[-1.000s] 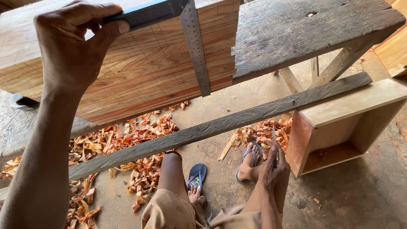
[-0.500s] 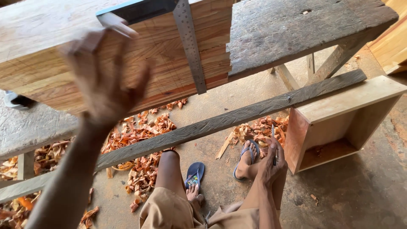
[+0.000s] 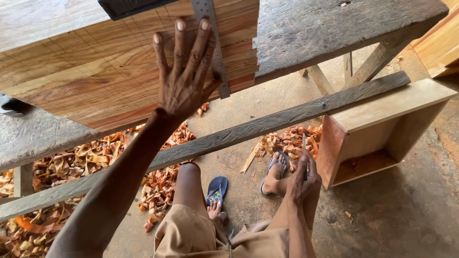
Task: Using a try square and a pencil to mark lines on a block of wood for joinery.
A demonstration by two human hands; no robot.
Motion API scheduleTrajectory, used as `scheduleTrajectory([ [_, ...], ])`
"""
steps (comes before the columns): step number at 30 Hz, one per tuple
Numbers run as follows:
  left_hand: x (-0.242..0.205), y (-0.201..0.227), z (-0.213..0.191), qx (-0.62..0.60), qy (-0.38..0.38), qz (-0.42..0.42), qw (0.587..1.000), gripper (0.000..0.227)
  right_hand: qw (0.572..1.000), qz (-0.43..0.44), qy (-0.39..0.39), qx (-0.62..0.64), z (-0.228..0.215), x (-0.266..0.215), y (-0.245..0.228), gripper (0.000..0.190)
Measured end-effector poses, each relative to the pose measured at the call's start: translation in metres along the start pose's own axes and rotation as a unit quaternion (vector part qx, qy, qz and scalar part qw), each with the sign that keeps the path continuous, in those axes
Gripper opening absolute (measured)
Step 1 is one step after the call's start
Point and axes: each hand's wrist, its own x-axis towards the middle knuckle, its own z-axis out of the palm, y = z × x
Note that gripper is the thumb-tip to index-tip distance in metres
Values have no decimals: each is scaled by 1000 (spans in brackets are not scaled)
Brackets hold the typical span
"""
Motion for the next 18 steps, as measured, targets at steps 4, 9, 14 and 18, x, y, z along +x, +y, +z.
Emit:
scheduleTrajectory([
  [4, 1, 1, 7, 35, 29, 1, 999, 111, 999, -34, -40, -2, 10, 4, -48, 36],
  [9, -5, 8, 3, 57, 29, 5, 998, 103, 985, -135, -71, 86, 43, 25, -104, 32],
  [14, 1, 7, 4, 55, 22, -4, 998, 108, 910, -319, -116, 240, 77, 61, -190, 23],
  [18, 2, 8, 3, 85, 35, -8, 996, 100, 897, -336, -148, 245, 96, 75, -223, 25],
])
